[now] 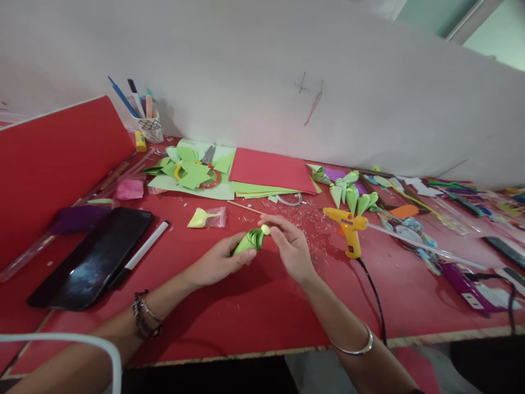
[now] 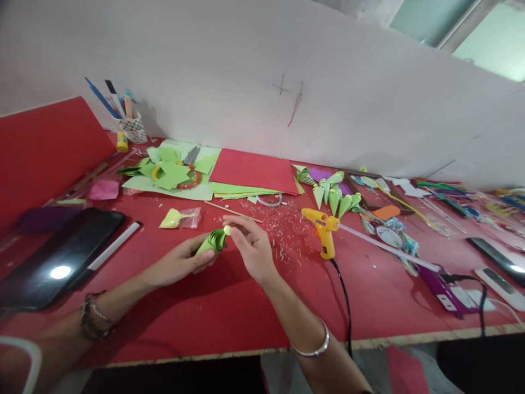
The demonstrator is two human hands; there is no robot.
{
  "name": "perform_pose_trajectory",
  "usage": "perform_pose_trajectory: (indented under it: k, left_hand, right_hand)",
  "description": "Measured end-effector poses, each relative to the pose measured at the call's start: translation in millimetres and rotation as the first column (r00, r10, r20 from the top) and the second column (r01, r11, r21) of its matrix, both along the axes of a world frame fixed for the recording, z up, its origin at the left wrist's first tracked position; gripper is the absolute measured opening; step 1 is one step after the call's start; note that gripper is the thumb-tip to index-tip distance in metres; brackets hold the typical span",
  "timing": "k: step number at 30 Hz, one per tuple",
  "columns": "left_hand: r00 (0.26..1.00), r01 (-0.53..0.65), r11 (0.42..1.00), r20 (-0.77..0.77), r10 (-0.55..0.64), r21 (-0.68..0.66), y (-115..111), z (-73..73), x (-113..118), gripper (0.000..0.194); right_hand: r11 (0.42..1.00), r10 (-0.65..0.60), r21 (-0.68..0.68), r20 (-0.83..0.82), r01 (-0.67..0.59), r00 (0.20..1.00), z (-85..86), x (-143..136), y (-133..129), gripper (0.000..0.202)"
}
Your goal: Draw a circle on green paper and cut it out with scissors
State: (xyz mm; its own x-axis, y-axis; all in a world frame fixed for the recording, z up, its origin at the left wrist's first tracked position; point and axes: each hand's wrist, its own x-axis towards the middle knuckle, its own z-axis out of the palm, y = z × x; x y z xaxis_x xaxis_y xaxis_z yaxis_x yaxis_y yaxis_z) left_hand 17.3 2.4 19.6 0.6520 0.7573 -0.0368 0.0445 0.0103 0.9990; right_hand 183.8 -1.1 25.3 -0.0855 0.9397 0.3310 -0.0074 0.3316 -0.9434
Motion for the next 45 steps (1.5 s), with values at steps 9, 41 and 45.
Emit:
perform_pose_trajectory:
  k: [9,41,45]
  left_hand:
    - [1.000,0.002,1.000,-0.015,-0.001,0.022,-1.7,2.5,0.1,0.041]
    - [0.997,0.062,0.998,0.039,-0.062,0.018,-4.0,-2.4,2.2,0.013]
    - [0.997,0.069,0.996,0.027,-0.070,0.056,-3.1,-2.8,2.4,0.013]
  right_hand:
    - [1.000,0.018,0.024,0.064,-0.019,0.998,-1.4,0.7,0.3,0.014]
    - [0.964,0.216,0.120,0.167,-0.237,0.962,0.7,-1.9,-8.0,0.029]
    - [0.962,0.223,0.119,0.167,-0.244,0.960,0.6,-2.4,-8.3,0.031]
